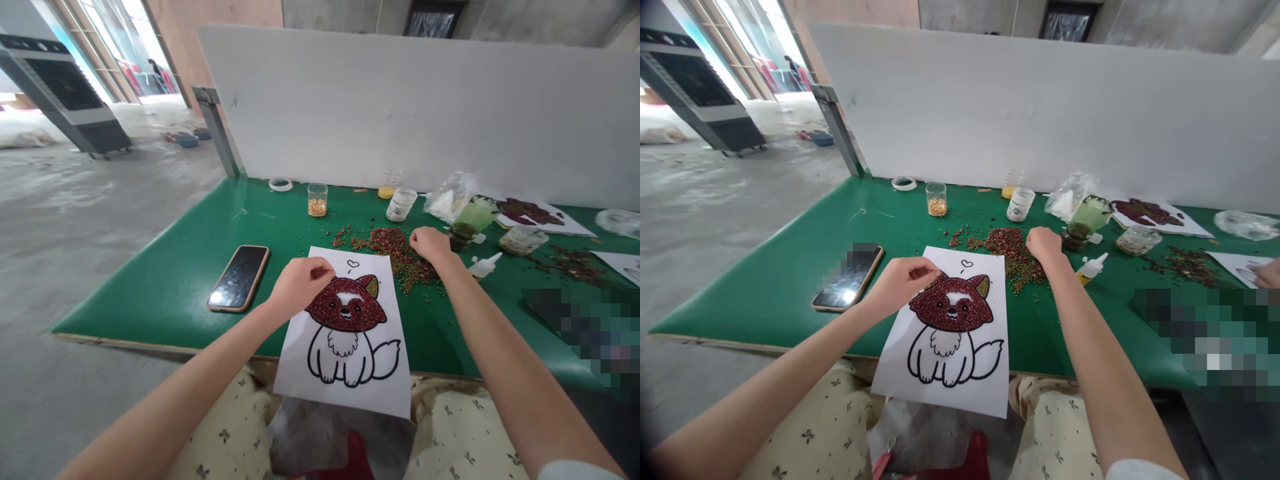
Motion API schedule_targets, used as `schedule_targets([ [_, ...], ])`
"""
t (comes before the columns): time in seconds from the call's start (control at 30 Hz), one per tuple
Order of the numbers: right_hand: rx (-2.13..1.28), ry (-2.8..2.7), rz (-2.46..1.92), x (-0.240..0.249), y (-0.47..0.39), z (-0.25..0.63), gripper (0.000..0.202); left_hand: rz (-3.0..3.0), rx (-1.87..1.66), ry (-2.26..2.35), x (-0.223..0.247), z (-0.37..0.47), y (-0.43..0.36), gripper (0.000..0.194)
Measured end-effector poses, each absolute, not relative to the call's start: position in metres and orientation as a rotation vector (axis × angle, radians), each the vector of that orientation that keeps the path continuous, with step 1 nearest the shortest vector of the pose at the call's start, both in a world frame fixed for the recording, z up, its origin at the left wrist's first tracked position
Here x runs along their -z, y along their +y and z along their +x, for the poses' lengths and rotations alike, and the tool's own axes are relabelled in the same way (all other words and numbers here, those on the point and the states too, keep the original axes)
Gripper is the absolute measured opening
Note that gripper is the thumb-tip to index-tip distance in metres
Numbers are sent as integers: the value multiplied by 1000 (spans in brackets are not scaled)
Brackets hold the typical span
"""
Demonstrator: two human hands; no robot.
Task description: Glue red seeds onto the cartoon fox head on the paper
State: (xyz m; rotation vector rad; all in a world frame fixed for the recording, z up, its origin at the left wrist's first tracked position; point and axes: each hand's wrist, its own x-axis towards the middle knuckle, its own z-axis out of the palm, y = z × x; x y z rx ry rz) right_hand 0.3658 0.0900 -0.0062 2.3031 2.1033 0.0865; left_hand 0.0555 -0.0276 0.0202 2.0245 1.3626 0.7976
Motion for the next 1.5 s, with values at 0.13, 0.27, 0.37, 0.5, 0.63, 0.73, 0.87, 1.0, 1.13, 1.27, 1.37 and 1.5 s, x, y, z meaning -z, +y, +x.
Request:
schedule_targets([
  [0.13,-67,2341,2261,-10,86,353,19,2041,-820,1389,-23,55,-27,18],
  [0.27,149,2773,1938,-32,66,305,17,2052,-919,1420,-26,56,-29,17],
  [0.37,262,2994,1512,-34,38,264,14,2048,-1006,1423,-30,55,-32,18],
  [0.5,240,3054,1266,-19,3,239,8,2071,-1032,1437,-34,55,-33,18],
  [0.63,142,3042,1234,-6,-17,243,7,2092,-1004,1447,-36,56,-34,18],
  [0.73,109,3025,1192,-3,-23,246,7,2106,-986,1428,-37,57,-36,17],
  [0.87,47,2989,1149,-3,-24,241,8,2123,-974,1406,-36,57,-38,18],
  [1.0,26,2961,1123,-3,-23,238,10,2132,-959,1411,-37,56,-38,17],
  [1.13,24,2973,1150,-5,-22,241,12,2136,-967,1418,-39,56,-39,17],
  [1.27,43,2987,1213,-7,-21,241,6,2127,-977,1413,-38,57,-39,17],
  [1.37,40,2981,1205,-6,-22,239,6,2120,-980,1406,-37,57,-39,17],
  [1.5,13,2963,1174,-3,-23,237,10,2122,-975,1400,-36,56,-39,17],
])
